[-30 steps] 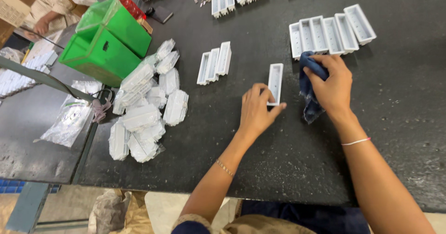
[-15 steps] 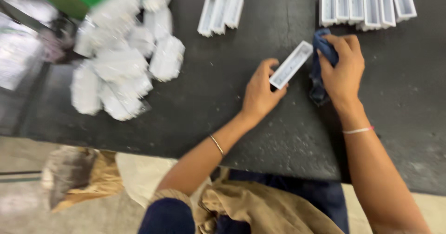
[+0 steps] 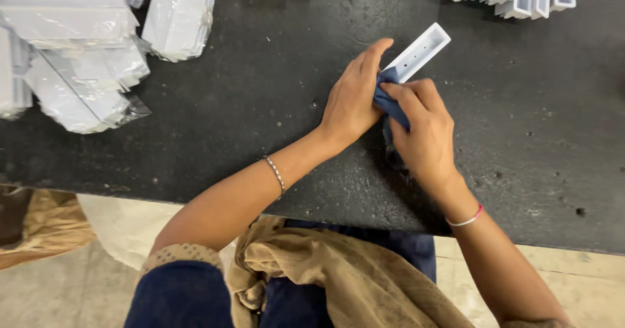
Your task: The person picks white rectangular plastic components one at a time from a pile on the worktable, wipes each piece inside and out with a blue cloth, and places the wiped pieces in rows on the table.
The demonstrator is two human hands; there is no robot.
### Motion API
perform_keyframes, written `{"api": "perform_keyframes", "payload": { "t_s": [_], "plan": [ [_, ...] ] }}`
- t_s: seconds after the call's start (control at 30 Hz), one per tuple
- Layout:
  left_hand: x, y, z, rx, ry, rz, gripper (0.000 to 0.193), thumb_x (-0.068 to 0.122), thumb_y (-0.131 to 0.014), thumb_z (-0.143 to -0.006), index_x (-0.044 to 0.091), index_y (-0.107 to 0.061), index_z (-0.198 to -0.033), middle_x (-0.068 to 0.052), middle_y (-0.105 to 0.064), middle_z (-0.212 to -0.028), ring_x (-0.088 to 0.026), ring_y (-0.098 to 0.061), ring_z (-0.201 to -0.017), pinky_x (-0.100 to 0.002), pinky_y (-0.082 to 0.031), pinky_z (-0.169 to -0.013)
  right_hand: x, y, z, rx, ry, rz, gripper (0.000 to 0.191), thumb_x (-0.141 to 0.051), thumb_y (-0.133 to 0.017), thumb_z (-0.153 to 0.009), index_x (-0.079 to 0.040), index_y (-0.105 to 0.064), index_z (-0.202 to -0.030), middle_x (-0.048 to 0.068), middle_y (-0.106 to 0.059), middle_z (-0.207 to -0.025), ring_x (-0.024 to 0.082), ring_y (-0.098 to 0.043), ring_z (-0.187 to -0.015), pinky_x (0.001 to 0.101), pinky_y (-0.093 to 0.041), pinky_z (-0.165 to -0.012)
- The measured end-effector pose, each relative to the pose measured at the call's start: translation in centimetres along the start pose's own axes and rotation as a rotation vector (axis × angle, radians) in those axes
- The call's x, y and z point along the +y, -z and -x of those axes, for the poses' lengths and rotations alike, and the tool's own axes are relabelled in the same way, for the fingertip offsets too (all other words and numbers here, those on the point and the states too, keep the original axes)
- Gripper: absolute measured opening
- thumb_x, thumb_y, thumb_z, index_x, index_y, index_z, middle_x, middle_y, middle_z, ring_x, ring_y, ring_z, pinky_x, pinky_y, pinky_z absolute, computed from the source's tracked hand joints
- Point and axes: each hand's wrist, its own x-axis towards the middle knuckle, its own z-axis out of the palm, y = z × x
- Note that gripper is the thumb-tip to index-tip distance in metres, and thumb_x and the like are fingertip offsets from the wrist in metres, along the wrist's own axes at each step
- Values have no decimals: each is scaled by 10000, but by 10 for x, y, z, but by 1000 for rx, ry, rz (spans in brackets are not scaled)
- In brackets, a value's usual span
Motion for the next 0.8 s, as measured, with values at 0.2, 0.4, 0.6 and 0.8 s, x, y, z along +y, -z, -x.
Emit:
{"api": "perform_keyframes", "payload": {
  "t_s": [0.2,0.4,0.6,0.8],
  "plan": [
    [-3,-7,-3,2,2,-33,856,29,-812,-783,119,-347,-1496,-171,-620,-1314,-388,-614,-1215,-469,-522,-1010,51,10,-36,71,-22,105,264,77,-718,-929,-39,-724,-1166,155,-610,-1097,361,-653,-997,434,-523,-858],
    [4,-5,-2,5,-7,3,931,4,-813,-712,124,-329,-1498,-161,-618,-1269,-398,-602,-1197,-469,-517,-992,12,2,-22,29,-53,124,341,84,-684,-857,-38,-731,-1172,176,-594,-1044,384,-648,-938,443,-516,-815],
    [3,-8,-4,7,6,-17,874,21,-807,-807,133,-318,-1523,-138,-618,-1249,-377,-610,-1192,-461,-529,-975,17,1,-15,30,-84,43,285,58,-711,-879,-32,-716,-1150,167,-601,-1017,358,-656,-921,433,-523,-812],
    [8,-6,-5,-7,23,-36,879,11,-799,-760,126,-341,-1502,-147,-620,-1221,-376,-613,-1177,-460,-530,-959,48,9,-52,125,-91,121,249,63,-722,-922,-34,-717,-1152,169,-620,-1058,374,-659,-957,442,-523,-847]
  ]
}}
